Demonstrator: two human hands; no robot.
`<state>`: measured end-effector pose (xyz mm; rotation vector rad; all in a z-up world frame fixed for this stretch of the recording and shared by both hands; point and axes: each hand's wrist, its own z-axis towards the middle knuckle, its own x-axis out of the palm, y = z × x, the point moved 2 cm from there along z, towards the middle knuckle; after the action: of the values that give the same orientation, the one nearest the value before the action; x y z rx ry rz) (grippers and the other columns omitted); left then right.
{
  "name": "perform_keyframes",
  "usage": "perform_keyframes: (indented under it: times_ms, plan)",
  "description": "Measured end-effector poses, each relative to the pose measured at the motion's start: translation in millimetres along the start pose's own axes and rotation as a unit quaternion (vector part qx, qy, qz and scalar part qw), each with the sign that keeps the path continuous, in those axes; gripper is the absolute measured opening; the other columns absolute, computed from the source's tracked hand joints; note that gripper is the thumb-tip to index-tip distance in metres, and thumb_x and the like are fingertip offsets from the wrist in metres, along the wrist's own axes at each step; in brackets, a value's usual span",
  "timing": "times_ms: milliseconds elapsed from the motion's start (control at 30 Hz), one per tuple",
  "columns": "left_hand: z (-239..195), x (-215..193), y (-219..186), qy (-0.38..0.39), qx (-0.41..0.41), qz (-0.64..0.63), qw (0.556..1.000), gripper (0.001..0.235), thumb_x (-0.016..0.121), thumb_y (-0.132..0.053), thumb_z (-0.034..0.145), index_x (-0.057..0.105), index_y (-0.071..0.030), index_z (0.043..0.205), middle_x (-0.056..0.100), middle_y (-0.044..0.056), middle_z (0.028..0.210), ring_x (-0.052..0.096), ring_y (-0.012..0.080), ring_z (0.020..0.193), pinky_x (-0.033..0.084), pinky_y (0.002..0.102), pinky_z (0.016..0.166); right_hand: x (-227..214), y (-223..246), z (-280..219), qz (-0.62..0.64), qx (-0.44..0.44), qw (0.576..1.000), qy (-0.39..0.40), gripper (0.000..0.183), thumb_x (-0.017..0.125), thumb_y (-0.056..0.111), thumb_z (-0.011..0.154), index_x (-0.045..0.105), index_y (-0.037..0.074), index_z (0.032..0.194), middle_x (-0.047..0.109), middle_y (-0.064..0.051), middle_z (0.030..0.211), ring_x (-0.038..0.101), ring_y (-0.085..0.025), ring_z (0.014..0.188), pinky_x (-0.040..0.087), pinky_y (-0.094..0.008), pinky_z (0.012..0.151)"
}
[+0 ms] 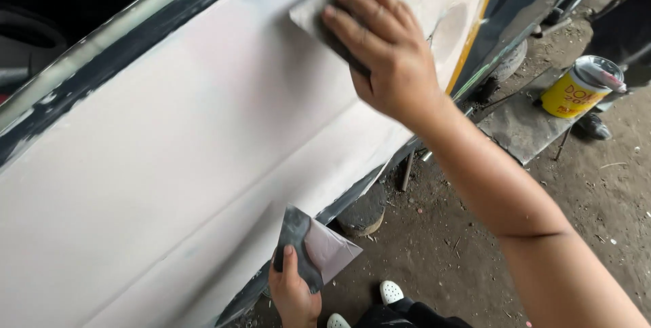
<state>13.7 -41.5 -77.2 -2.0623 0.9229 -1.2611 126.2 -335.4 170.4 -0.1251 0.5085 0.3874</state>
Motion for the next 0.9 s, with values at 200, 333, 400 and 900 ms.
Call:
perform_keyframes:
  times_ms: [200, 333, 400, 900]
  plan:
    - [-2, -23, -1, 0.033, 0.008, 0.006, 0.999, 0.032, 0.059, -0.021, 0.102, 0.061, 0.007, 0.119, 0.07, 0.016, 0.106, 0.069, 0.0232, 0.089, 0.056, 0.039, 0.075, -3, 10, 45, 0.001, -0.001, 1.0, 0.012, 0.05, 0.068, -0.006, 0.094, 0.067, 0.007, 0.142, 0.063, -0.016, 0.139, 0.056, -0.038, 0.129, 0.049, -0.05, 0.11]
    - [-6, -17, -11, 0.024, 0.002, 0.0, 1.0, 0.031, 0.059, -0.02, 0.101, 0.062, 0.005, 0.117, 0.07, 0.015, 0.107, 0.069, 0.0228, 0.092, 0.056, 0.039, 0.08, 8, 11, 12, 0.0, 0.009, 0.999, 0.031, 0.045, 0.067, -0.006, 0.094, 0.069, 0.007, 0.137, 0.064, -0.016, 0.137, 0.057, -0.038, 0.13, 0.049, -0.051, 0.111]
    - [-4, -17, -12, 0.011, -0.003, 0.001, 1.0, 0.029, 0.058, -0.019, 0.098, 0.062, 0.003, 0.116, 0.07, 0.015, 0.108, 0.07, 0.0236, 0.099, 0.058, 0.04, 0.089, 24, 11, -26, -0.034, -0.011, 0.998, 0.044, 0.051, 0.068, -0.001, 0.095, 0.067, 0.009, 0.146, 0.06, -0.015, 0.151, 0.049, -0.038, 0.146, 0.044, -0.051, 0.121]
    - [-12, -54, -11, 0.011, -0.059, 0.009, 0.998, 0.035, 0.057, -0.019, 0.099, 0.061, 0.005, 0.125, 0.069, 0.016, 0.113, 0.067, 0.0268, 0.1, 0.055, 0.042, 0.084, 11, 64, -27, 0.007, 0.01, 1.0, 0.029, 0.048, 0.067, 0.0, 0.097, 0.065, 0.007, 0.144, 0.059, -0.018, 0.149, 0.052, -0.04, 0.144, 0.046, -0.052, 0.118]
